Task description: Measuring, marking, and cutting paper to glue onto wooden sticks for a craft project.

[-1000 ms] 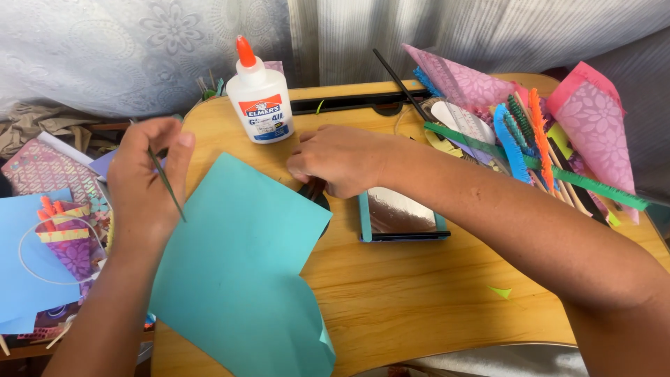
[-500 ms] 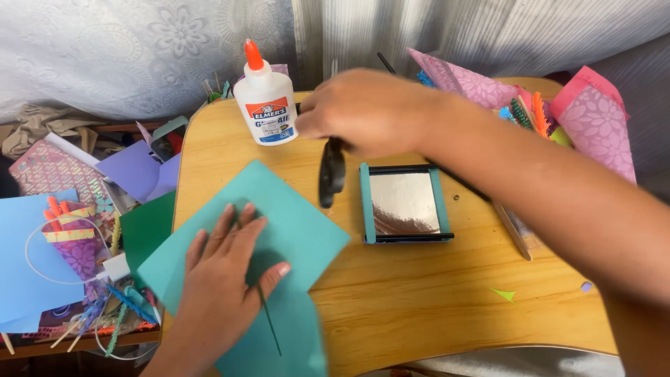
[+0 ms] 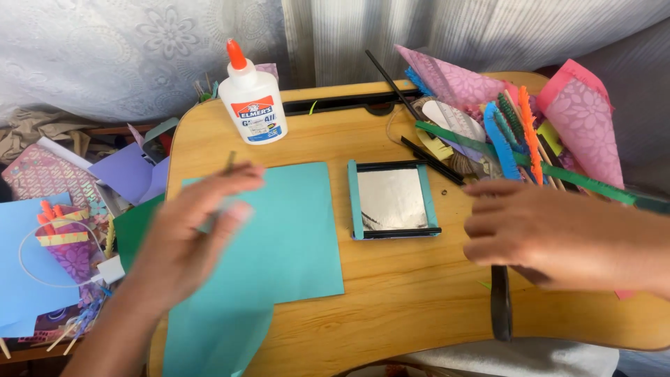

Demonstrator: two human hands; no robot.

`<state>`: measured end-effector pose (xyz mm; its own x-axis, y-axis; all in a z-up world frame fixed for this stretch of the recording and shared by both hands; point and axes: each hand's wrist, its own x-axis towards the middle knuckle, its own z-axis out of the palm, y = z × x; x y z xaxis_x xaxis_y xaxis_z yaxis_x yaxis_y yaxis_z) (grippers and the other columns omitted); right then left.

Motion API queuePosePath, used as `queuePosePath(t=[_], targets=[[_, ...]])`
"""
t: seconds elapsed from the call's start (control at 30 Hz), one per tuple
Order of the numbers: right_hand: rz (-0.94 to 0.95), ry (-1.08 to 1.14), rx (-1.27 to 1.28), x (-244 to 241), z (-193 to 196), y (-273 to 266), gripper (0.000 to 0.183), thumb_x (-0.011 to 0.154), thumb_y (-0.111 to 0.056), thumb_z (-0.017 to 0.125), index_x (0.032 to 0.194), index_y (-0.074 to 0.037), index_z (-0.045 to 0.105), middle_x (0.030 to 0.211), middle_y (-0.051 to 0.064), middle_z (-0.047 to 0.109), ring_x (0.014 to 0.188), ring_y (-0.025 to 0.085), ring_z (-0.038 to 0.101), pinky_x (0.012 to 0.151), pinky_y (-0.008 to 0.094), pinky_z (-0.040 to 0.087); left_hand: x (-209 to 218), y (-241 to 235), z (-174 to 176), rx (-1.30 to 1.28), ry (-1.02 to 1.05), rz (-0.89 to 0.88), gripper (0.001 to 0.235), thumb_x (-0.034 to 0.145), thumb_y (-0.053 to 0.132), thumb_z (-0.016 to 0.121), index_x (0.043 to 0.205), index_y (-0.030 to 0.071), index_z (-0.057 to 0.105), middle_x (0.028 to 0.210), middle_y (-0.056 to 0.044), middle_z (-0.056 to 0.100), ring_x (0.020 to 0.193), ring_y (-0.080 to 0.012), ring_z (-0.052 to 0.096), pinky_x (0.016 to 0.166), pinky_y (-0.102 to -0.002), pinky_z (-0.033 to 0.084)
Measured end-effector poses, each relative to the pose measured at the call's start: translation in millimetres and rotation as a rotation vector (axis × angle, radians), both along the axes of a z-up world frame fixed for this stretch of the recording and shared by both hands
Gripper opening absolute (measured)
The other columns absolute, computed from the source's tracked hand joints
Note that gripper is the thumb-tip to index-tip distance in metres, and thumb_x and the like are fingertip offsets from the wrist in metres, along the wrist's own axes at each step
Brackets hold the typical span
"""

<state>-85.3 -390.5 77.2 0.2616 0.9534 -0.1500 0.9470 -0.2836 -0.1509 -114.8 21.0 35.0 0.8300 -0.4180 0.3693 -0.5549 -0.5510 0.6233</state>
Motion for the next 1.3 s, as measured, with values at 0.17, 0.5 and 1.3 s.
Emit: queuePosePath(t=[0.17, 0.5, 1.3], targets=[[-0.050, 0.093, 0.061, -18, -33, -24, 0.027, 0.071, 0.011, 0.062, 0.074, -0.014, 0.057, 0.068, 0.003, 0.060, 0.063, 0.027, 0.062, 0.118, 0.059, 0.036, -11, 6, 33, -0.160, -0.092, 0.429, 0.039, 0.115, 0.025, 0.037, 0.114, -0.002, 0.065, 0.117, -0.015, 0.074, 0.111, -0.0254, 0.072, 0.097, -0.034, 0.050], [-0.063, -0.021, 0.142, -20, -58, -25, 0.025, 0.071, 0.012, 0.054, 0.071, -0.013, 0.050, 0.071, 0.004, 0.055, 0.068, 0.029, 0.059, 0.117, 0.059, 0.036, -20, -8, -41, 0.777, 0.223, 0.471, 0.079, 0.092, 0.070, 0.053, 0.144, 0.011, 0.044, 0.161, -0.018, 0.039, 0.149, -0.0427, 0.035, 0.095, -0.066, 0.051], [-0.148, -0.134, 0.211, -21, -85, -40, 0.015, 0.093, -0.014, 0.062, 0.081, -0.006, 0.063, 0.130, 0.016, 0.064, 0.122, 0.038, 0.060, 0.091, 0.049, 0.054, -44, 9, -37, 0.379, 0.336, -0.038, 0.063, 0.068, 0.033, 0.105, 0.077, 0.014, 0.046, 0.167, -0.015, 0.036, 0.161, -0.0268, 0.020, 0.121, -0.052, 0.016]])
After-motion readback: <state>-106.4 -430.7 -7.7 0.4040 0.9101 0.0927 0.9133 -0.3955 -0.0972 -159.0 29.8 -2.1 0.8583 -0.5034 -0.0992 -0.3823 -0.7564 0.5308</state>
